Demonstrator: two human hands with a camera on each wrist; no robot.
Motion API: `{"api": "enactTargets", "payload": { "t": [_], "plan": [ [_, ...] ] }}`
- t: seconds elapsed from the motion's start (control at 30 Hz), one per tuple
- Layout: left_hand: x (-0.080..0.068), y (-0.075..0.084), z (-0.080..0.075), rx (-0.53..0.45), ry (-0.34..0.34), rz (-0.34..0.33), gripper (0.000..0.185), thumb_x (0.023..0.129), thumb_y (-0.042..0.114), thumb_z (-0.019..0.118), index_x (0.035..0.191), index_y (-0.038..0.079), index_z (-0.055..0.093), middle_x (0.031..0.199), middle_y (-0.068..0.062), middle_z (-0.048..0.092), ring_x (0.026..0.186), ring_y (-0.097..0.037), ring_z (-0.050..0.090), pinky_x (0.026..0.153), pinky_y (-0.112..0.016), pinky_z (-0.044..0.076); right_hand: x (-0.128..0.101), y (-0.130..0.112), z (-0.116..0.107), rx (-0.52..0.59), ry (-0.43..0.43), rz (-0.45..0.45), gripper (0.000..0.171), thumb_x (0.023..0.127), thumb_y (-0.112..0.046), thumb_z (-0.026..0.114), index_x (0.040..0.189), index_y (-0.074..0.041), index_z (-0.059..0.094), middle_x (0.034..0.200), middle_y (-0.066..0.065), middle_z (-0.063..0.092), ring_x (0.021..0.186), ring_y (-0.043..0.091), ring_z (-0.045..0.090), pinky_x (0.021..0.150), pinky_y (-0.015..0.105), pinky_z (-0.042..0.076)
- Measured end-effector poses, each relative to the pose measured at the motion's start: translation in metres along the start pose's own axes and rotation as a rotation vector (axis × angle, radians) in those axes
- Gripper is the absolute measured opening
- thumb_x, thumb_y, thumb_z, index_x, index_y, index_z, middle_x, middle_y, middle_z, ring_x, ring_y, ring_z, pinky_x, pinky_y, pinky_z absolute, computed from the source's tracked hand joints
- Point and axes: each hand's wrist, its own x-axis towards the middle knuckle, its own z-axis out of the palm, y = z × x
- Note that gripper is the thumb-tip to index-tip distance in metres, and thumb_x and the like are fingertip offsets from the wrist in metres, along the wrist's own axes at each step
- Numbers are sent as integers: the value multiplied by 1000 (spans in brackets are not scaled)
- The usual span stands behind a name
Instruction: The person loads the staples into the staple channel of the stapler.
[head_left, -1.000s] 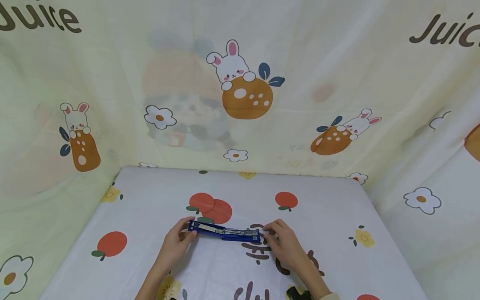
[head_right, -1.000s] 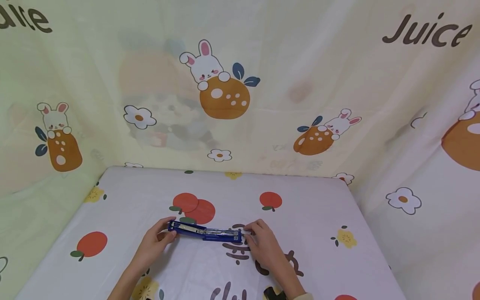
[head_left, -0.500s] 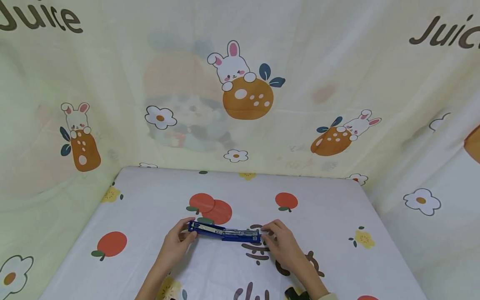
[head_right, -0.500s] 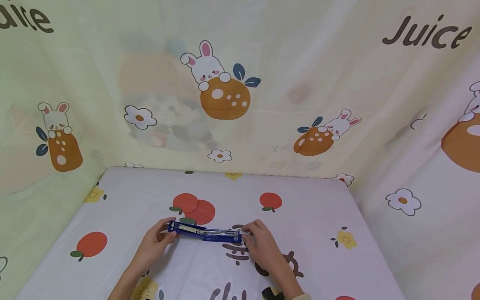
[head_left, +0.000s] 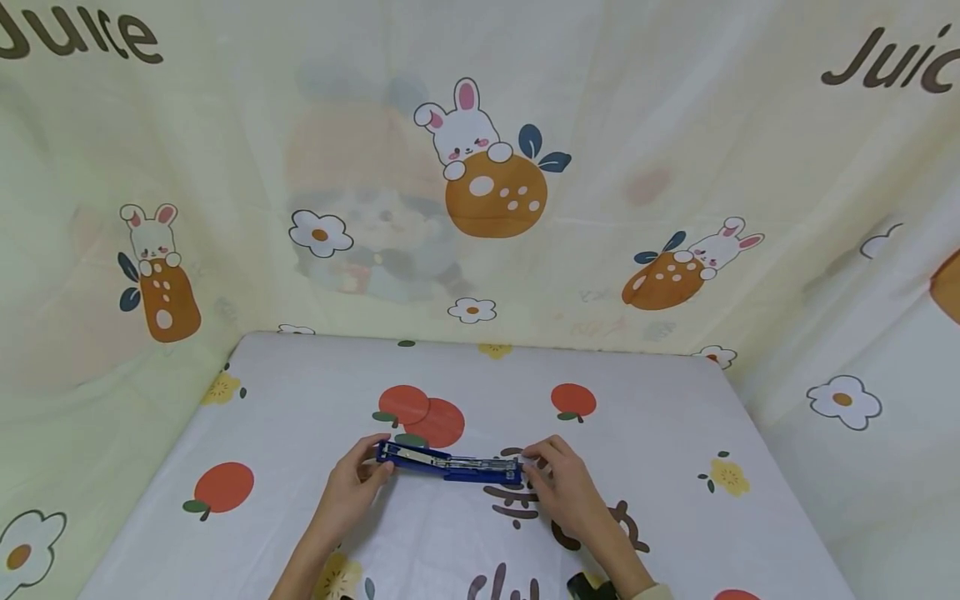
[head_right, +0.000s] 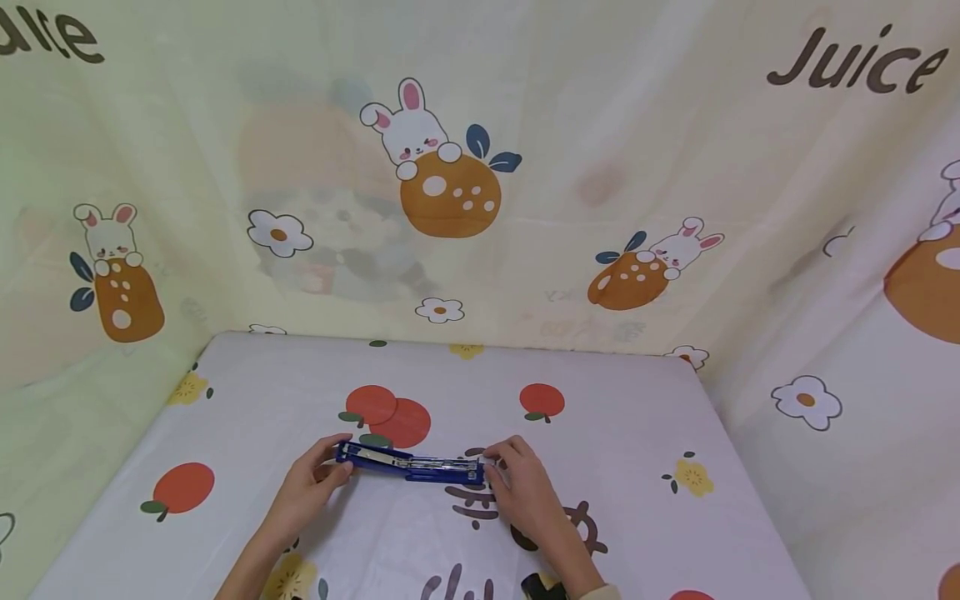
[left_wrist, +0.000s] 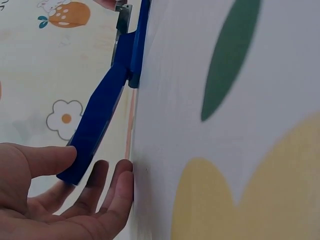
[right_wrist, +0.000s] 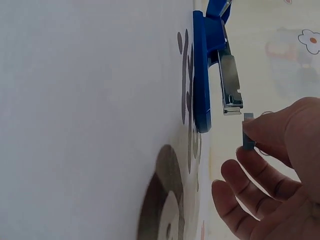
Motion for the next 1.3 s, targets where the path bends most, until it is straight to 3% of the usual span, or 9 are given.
{"api": "enactTargets", "payload": {
  "t": [0.57,0.87,1.3],
  "plan": [
    [1,0,-1,7,0,7,46,95,16,64,139,23,52,133,-13,61,96,-16,66,77,-23,56,3,-10,3,30,-16,-50,15,90,-14,70,104,-20,68,100,-6,59,87,7,59,76,24,56],
    [1,-1,0,22,10,1,46,95,18,64,139,25,51,134,-12,61,100,-17,67,81,-27,58,5,-14,5,25,-40,-43,16,90,-14,70,105,-21,68,99,-10,57,85,1,55,72,16,52],
    [1,-1,0,24,13,-9,46,95,17,64,138,26,52,133,-12,61,99,-16,66,80,-26,58,8,-18,6,48,-53,-54,16,91,-14,69,106,-18,69,101,-5,59,84,6,55,72,19,53]
  ]
}}
